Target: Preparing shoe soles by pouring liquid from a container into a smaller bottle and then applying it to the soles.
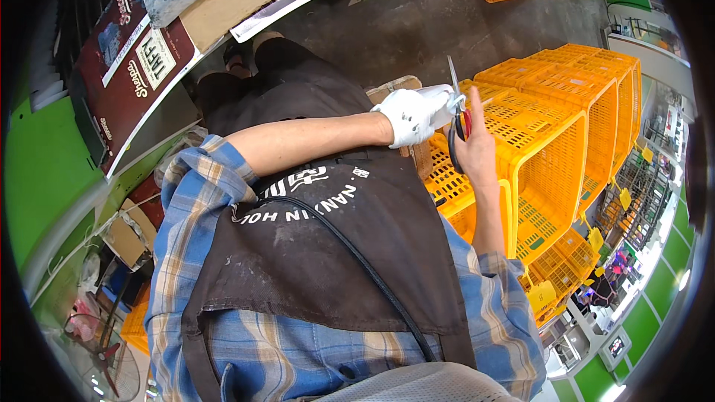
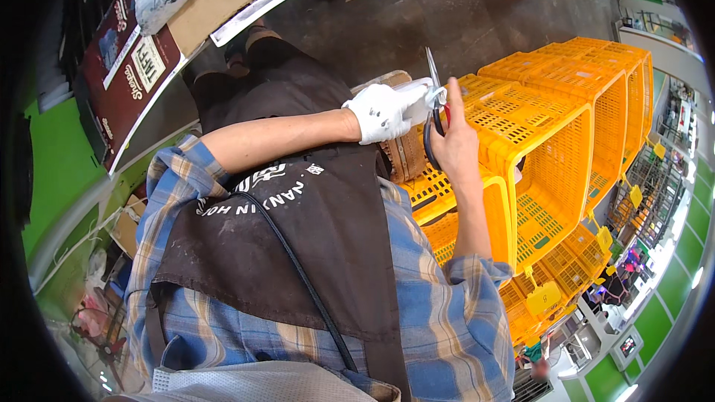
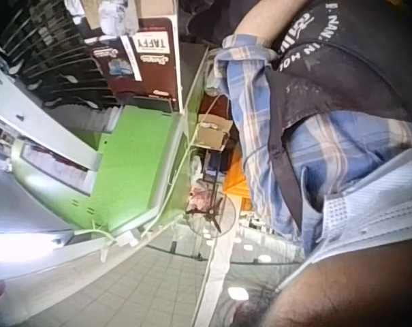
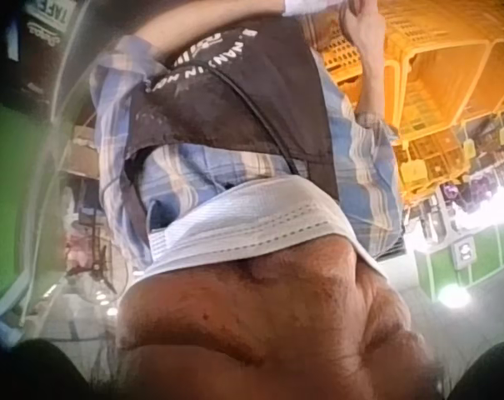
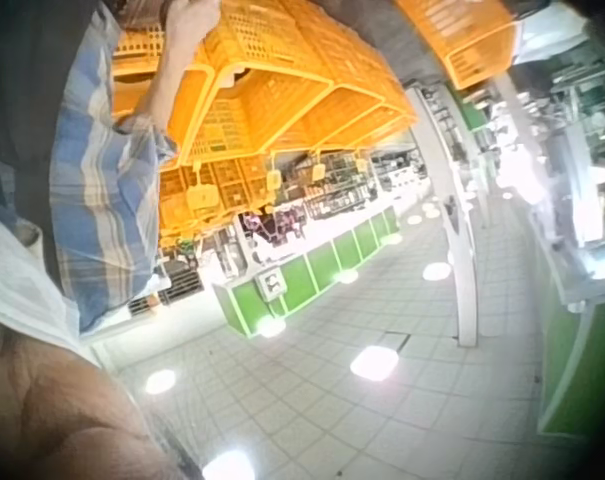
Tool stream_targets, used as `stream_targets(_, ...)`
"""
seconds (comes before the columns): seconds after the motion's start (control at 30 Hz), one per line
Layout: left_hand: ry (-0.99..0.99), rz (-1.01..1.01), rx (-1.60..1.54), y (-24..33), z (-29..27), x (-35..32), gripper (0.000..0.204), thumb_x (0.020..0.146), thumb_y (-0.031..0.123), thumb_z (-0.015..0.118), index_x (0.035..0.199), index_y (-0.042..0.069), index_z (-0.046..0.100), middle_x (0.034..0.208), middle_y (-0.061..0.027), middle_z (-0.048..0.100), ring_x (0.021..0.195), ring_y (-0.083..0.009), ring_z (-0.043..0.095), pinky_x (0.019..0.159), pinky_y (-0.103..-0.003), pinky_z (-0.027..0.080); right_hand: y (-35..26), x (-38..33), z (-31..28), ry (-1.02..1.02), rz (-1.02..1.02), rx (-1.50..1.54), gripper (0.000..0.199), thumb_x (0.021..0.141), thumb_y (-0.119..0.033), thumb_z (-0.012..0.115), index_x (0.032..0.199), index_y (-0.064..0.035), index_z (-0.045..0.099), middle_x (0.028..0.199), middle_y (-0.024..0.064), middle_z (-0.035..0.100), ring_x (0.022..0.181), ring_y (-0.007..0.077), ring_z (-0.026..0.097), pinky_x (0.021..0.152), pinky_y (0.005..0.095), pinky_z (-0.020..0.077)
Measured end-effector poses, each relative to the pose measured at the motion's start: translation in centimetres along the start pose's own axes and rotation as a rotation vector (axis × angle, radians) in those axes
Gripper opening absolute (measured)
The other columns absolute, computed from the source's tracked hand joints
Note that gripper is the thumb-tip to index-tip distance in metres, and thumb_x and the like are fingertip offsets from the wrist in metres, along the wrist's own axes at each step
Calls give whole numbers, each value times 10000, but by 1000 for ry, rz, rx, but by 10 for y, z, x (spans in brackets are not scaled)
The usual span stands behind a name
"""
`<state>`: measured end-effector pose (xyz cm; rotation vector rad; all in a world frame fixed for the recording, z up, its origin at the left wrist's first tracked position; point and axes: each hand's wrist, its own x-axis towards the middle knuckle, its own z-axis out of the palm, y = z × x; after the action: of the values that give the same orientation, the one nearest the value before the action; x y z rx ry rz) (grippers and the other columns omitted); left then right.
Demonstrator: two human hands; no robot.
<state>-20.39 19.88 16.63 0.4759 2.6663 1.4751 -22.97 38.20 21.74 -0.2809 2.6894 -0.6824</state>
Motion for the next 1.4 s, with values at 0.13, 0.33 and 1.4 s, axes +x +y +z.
stream_targets(0.13,85,-5,-17,-8,8,4,424,813,189,595,1209,92,478,896,-159,626,693,-333,647,610,-417,526,19,14,5,-15,-285,-41,700,863,-148,636,1480,-172,307,799,192,653,622,336,639,574,389,497)
stream_targets(0.33,242,-84,41,-14,14,8,400,822,219,581,1175,61,478,878,-181,652,636,-351,644,591,-420,528,22,29,34,-167,326,1437,440,944,-146,561,1346,-236,407,697,-23,444,448,41,353,381,190,252)
stream_targets(1.4,-43,-312,-398,-13,-5,13,572,753,432,757,1217,150,578,1130,-126,628,1034,-279,610,911,-347,458,18,-4,-2,-114,55,732,761,812,51,661,1479,-146,352,718,-63,467,538,17,418,468,173,339)
